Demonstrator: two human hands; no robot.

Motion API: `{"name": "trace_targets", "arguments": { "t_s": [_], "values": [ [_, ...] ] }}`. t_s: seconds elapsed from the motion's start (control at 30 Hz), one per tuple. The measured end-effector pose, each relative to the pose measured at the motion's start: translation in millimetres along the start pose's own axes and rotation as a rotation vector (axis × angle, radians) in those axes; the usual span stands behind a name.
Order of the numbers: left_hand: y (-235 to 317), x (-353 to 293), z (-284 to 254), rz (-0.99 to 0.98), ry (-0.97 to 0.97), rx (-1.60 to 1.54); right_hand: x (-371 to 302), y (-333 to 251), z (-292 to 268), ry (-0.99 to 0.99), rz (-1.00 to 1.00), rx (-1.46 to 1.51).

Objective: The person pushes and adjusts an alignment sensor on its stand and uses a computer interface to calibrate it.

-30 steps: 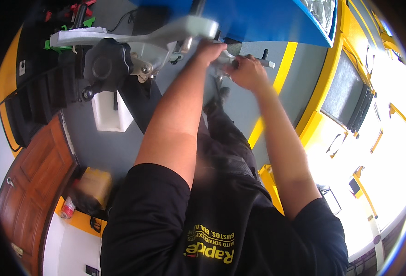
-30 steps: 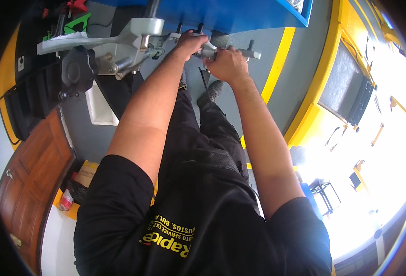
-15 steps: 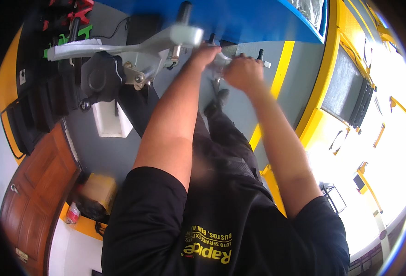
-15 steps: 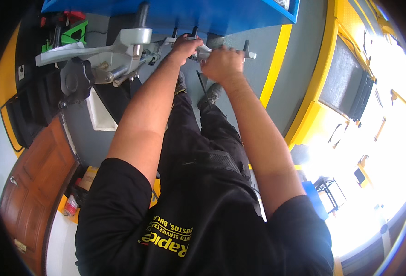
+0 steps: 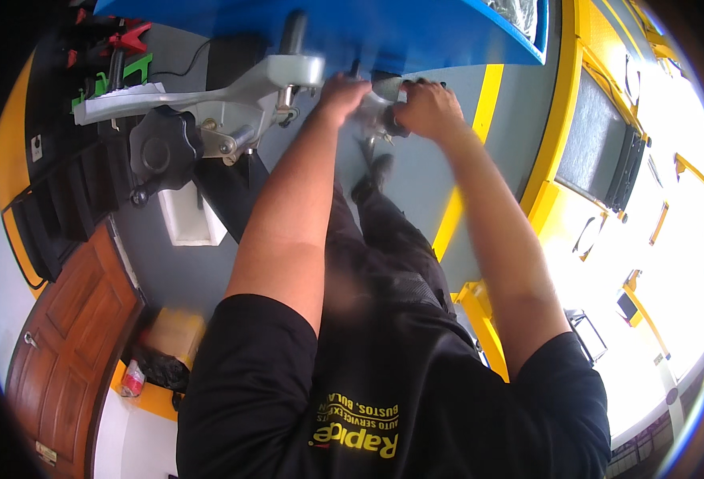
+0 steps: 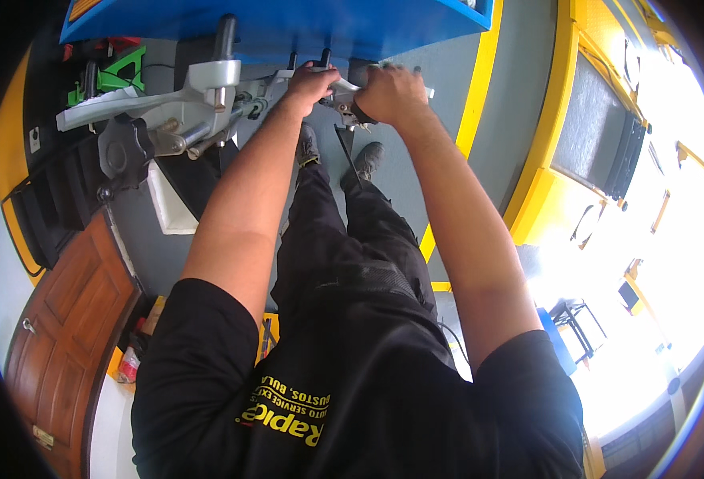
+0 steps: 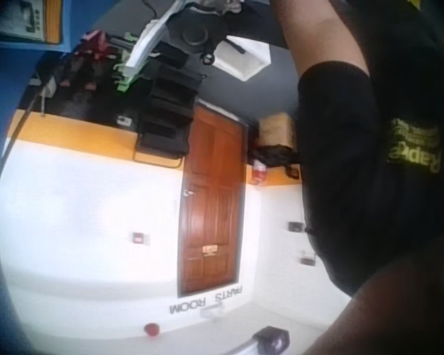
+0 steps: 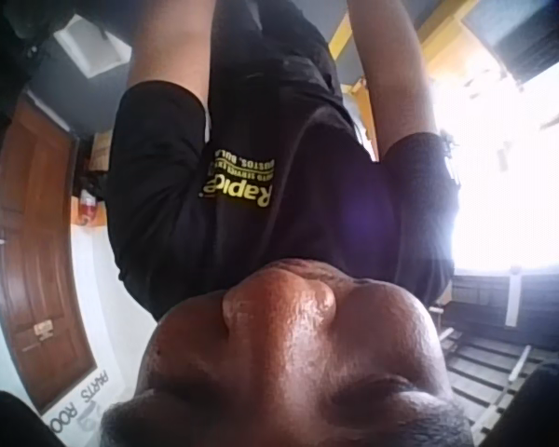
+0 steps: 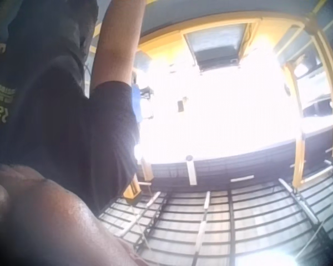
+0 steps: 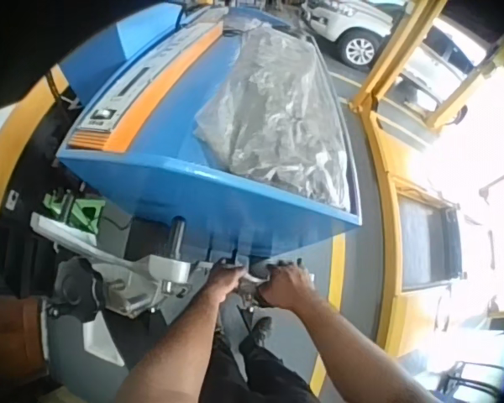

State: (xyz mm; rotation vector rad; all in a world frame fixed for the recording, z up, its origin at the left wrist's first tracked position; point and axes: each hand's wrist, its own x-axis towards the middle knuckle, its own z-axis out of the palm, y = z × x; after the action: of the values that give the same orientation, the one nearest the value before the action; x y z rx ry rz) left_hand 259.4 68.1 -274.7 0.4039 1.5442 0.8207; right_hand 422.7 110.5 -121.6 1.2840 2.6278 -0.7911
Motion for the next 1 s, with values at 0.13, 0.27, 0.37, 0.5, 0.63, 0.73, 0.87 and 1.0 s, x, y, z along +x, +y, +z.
{"name": "trace_targets", "arguments": {
  "t_s": [0.13, 0.27, 0.37, 0.5, 0.63, 0.73, 0.87, 1.0],
  "values": [
    [10.1, -9.0, 0.2, -0.053, 0.043, 0.010, -8.6, -21.8, 3.6, -0.329, -0.126, -0.238],
    [11.0, -11.0, 7.9, -0.033, 0.035, -0.027, -18.0, -22.1, 8.3, 0.089, -0.014, -0.068],
    [-7.8, -1.0, -11.5, -0.021, 0.053, -0.026, -21.8, -47.0, 1.4, -0.346, -0.050, -0.317],
    [-21.5, -3.7, -7.8, 0.018, 0.130, 0.045, -60.7, -29.9, 12.5, 0.094, -0.211, -0.035],
    [-15.0, -17.4, -15.2, 0.045, 0.245, 0.283, -115.6, 4.6, 12.5, -0.103, 0.100, 0.263],
    [21.0, -69.5, 20.4, 0.149, 0.321, 0.666, -178.2, 75.5, 37.8, -0.157, 0.197, 0.329],
    [16.6, -157.3, 24.4, 0.221, 0.184, 0.613, -252.7, 140.5, 52.7, -0.127, 0.348, 0.378],
    [-7.7, -279.8, -0.3, 0.346, 0.106, 0.575, -302.5, 191.2, 70.3, -0.115, 0.517, 0.470]
  ]
}}
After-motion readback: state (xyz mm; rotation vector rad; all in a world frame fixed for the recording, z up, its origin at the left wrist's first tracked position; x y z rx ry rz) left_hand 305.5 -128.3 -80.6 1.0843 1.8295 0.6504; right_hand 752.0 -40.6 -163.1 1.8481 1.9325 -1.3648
